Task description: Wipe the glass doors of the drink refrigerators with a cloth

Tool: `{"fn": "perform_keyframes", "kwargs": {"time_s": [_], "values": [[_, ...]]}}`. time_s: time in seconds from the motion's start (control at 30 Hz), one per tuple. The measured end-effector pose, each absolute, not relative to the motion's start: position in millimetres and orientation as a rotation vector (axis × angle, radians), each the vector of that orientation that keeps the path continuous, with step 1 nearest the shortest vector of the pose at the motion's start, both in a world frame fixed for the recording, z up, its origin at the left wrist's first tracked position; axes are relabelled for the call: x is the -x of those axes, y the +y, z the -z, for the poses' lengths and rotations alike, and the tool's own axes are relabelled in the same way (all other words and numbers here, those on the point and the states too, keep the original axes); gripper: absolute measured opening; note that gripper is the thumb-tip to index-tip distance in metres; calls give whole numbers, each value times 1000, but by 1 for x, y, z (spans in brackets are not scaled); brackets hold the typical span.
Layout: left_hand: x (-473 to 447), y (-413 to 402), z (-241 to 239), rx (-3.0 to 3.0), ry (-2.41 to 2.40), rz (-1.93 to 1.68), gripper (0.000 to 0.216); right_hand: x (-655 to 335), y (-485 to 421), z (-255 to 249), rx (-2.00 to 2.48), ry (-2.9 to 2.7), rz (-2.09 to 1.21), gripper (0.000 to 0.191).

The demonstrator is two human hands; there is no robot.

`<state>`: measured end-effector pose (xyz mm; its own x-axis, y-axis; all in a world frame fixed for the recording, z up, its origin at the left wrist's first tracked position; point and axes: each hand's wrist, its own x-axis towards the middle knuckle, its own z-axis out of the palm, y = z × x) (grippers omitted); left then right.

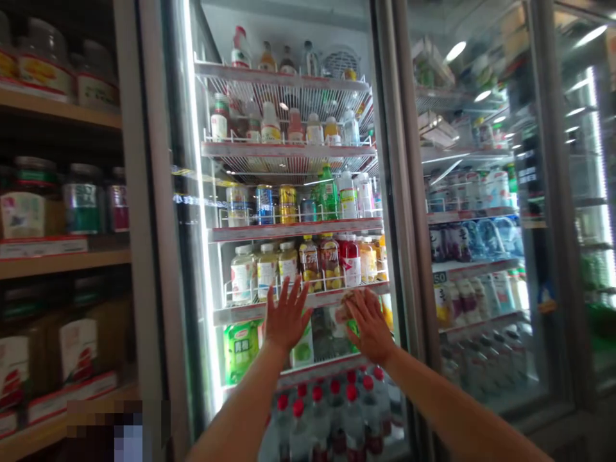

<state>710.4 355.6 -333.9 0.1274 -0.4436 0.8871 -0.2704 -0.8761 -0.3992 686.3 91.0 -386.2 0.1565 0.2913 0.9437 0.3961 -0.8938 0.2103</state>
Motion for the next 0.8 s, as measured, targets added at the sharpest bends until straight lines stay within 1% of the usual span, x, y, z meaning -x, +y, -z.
{"fn": "perform_keyframes", "kwargs": {"time_s": [0.03,0.1,0.13,0.2,0.27,0.33,0.4,0.47,0.57,0.63,0.8], "values": [[-712,354,335,2236,717,1863,73,-688,95,387,2320,-676,1866,49],[-714,353,337,2222,726,1878,74,-691,98,378,2257,-667,1910,33],[-714,353,337,2220,728,1885,74,-693,97,372,2217,-678,1936,29],[-713,354,337,2219,724,1900,74,-698,96,366,2135,-709,1983,31],[-712,355,338,2210,740,1896,71,-700,95,374,2086,-716,2007,32],[-711,356,339,2184,782,1881,66,-700,95,389,2147,-807,1968,39],[-710,356,340,2161,811,1860,60,-700,95,393,2245,-979,1889,47],[-710,357,340,2148,810,1855,60,-702,94,377,2241,-1016,1864,52],[-710,357,341,2128,813,1867,62,-709,96,333,2037,-734,1937,53],[-710,358,341,2116,831,1881,63,-711,101,317,1958,-682,1944,53],[-710,358,339,2093,876,1894,68,-706,121,336,2204,-1243,1797,48]]}}
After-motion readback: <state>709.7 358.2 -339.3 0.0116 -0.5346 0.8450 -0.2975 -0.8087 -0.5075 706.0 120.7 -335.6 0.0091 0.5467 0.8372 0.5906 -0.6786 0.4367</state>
